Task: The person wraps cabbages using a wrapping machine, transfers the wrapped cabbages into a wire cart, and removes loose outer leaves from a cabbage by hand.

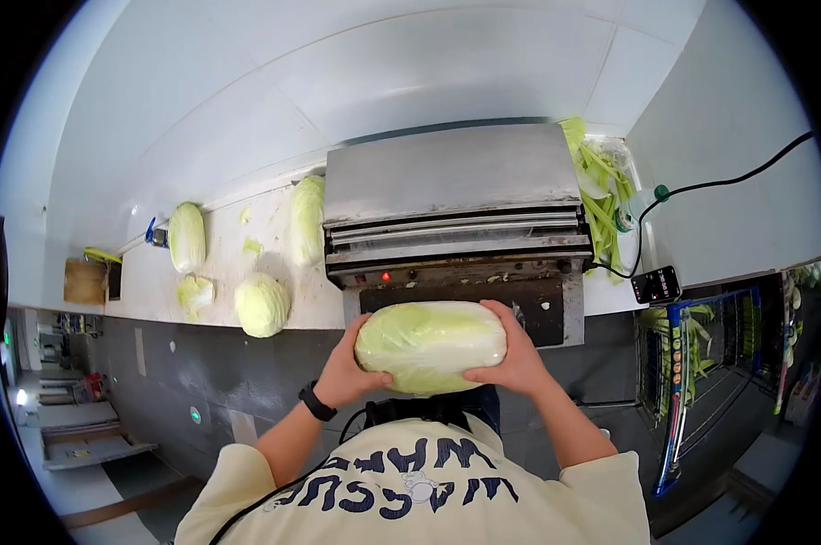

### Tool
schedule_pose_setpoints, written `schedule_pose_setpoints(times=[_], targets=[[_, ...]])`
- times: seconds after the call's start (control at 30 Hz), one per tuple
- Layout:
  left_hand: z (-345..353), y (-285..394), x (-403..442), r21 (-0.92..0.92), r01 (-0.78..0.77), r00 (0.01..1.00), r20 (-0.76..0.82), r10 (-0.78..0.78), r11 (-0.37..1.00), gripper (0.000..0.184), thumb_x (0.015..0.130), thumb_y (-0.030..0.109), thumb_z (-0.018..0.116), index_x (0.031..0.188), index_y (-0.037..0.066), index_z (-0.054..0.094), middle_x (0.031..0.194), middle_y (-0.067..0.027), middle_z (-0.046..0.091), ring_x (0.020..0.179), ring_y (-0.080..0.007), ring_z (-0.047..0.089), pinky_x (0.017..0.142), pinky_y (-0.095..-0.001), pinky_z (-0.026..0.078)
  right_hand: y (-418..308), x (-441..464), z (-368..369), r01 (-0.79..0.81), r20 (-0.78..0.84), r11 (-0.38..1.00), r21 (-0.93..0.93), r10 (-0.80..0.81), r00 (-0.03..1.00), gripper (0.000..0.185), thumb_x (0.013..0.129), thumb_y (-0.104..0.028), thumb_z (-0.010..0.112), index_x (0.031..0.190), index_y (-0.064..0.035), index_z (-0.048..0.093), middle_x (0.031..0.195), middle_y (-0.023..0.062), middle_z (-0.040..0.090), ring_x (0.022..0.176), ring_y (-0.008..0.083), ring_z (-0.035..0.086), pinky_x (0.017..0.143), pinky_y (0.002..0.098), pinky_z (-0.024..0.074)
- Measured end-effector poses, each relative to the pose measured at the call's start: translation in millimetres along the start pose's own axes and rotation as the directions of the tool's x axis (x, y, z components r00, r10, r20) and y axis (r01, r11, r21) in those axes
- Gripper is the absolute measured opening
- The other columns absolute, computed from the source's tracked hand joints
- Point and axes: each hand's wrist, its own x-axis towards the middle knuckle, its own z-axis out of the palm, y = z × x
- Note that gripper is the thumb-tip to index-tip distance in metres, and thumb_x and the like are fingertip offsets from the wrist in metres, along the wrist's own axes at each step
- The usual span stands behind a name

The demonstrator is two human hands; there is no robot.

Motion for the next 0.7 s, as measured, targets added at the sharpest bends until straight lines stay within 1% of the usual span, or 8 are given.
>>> schedule_pose_setpoints(times=[0.1, 0.2, 0.23, 0.3, 0.4, 0.53, 0.57, 0.7], targets=[[-26.4, 53.8, 2.4, 0.216, -0.099, 0.993, 0.086, 0.082, 0.971, 0.100, 0.072, 0.030, 0.087, 0.150, 0.000, 0.032, 0.134, -0.0225, 0.057, 0.122, -0.0319, 0.057, 0.105, -0.0367, 0.044, -10.2, -6.8, 8.3, 0.038, -0.064, 0.972, 0.233, -0.024, 0.998, 0.105, 0.060, -0.026, 0.091, 0.148, -0.0097, 0.037, 0.136, 0.0112, 0.055, 0.126, 0.0254, 0.053, 0.106, 0.0395, 0.0439], [-68.7, 129.3, -11.8, 0.225, -0.141, 0.979, 0.174, 0.103, 0.964, 0.085, 0.082, 0.030, 0.079, 0.149, 0.002, 0.035, 0.133, -0.0213, 0.058, 0.117, -0.0329, 0.059, 0.101, -0.0389, 0.046, -41.4, -16.8, 16.5, -0.045, -0.021, 0.757, 0.652, 0.077, 0.997, 0.102, 0.066, -0.034, 0.089, 0.149, -0.0088, 0.035, 0.137, 0.0105, 0.054, 0.128, 0.0245, 0.053, 0.109, 0.0409, 0.0419], [-80.9, 144.0, -16.3, 0.207, -0.201, 0.975, 0.137, 0.175, 0.957, 0.080, 0.083, 0.028, 0.077, 0.148, 0.002, 0.036, 0.132, -0.0194, 0.058, 0.117, -0.0319, 0.059, 0.100, -0.0391, 0.047, -13.3, -21.6, 10.3, -0.109, 0.050, 0.717, 0.688, 0.103, 0.993, 0.095, 0.073, -0.048, 0.081, 0.149, -0.0093, 0.038, 0.140, 0.0110, 0.054, 0.130, 0.0258, 0.052, 0.110, 0.0429, 0.0424], [-99.0, 169.1, -29.1, 0.188, -0.334, 0.942, 0.044, 0.332, 0.924, 0.072, 0.086, 0.025, 0.073, 0.146, 0.003, 0.040, 0.129, -0.0155, 0.058, 0.116, -0.0298, 0.059, 0.098, -0.0395, 0.047, -18.5, -27.3, 20.5, -0.079, 0.028, 0.617, 0.783, 0.092, 0.995, 0.091, 0.077, -0.054, 0.076, 0.148, -0.0098, 0.040, 0.143, 0.0101, 0.053, 0.131, 0.0271, 0.052, 0.109, 0.0430, 0.0440], [-101.3, 165.0, -39.1, 0.202, -0.540, 0.828, -0.048, 0.559, 0.817, 0.087, 0.085, 0.062, 0.066, 0.148, 0.009, 0.040, 0.132, -0.0090, 0.054, 0.120, -0.0228, 0.054, 0.098, -0.0386, 0.047, -29.7, -26.0, 27.1, -0.049, 0.037, 0.519, 0.853, 0.032, 0.999, 0.085, 0.082, -0.062, 0.066, 0.148, -0.0145, 0.042, 0.145, 0.0097, 0.052, 0.127, 0.0309, 0.057, 0.103, 0.0467, 0.0513], [-63.6, 181.6, -65.0, 0.265, -0.483, 0.835, -0.148, 0.530, 0.834, 0.061, 0.074, 0.036, 0.086, 0.118, 0.008, 0.054, 0.114, -0.0049, 0.054, 0.112, -0.0206, 0.054, 0.093, -0.0384, 0.047, -57.8, -33.6, 34.1, -0.075, 0.114, 0.444, 0.893, -0.064, 0.991, 0.086, 0.083, -0.065, 0.063, 0.150, -0.0157, 0.040, 0.147, 0.0104, 0.049, 0.128, 0.0327, 0.056, 0.097, 0.0481, 0.0564], [-51.9, 188.9, -70.4, 0.281, -0.510, 0.805, -0.176, 0.566, 0.813, 0.041, 0.076, 0.018, 0.084, 0.102, 0.007, 0.054, 0.107, -0.0048, 0.052, 0.105, -0.0188, 0.053, 0.092, -0.0363, 0.046, -56.8, -35.0, 29.8, -0.093, 0.135, 0.427, 0.899, -0.071, 0.988, 0.086, 0.083, -0.065, 0.063, 0.150, -0.0160, 0.039, 0.147, 0.0107, 0.049, 0.128, 0.0328, 0.056, 0.096, 0.0478, 0.0570], [-24.0, 196.0, -76.3, 0.131, -0.616, 0.754, -0.185, 0.630, 0.777, 0.013, 0.091, 0.003, 0.066, 0.095, 0.006, 0.055, 0.102, -0.0057, 0.053, 0.096, -0.0155, 0.051, 0.090, -0.0307, 0.042, -61.5, -42.7, 9.7, -0.141, 0.193, 0.380, 0.914, -0.102, 0.976, 0.086, 0.086, -0.066, 0.058, 0.152, -0.0161, 0.036, 0.150, 0.0114, 0.046, 0.129, 0.0328, 0.055, 0.095, 0.0469, 0.0578]])
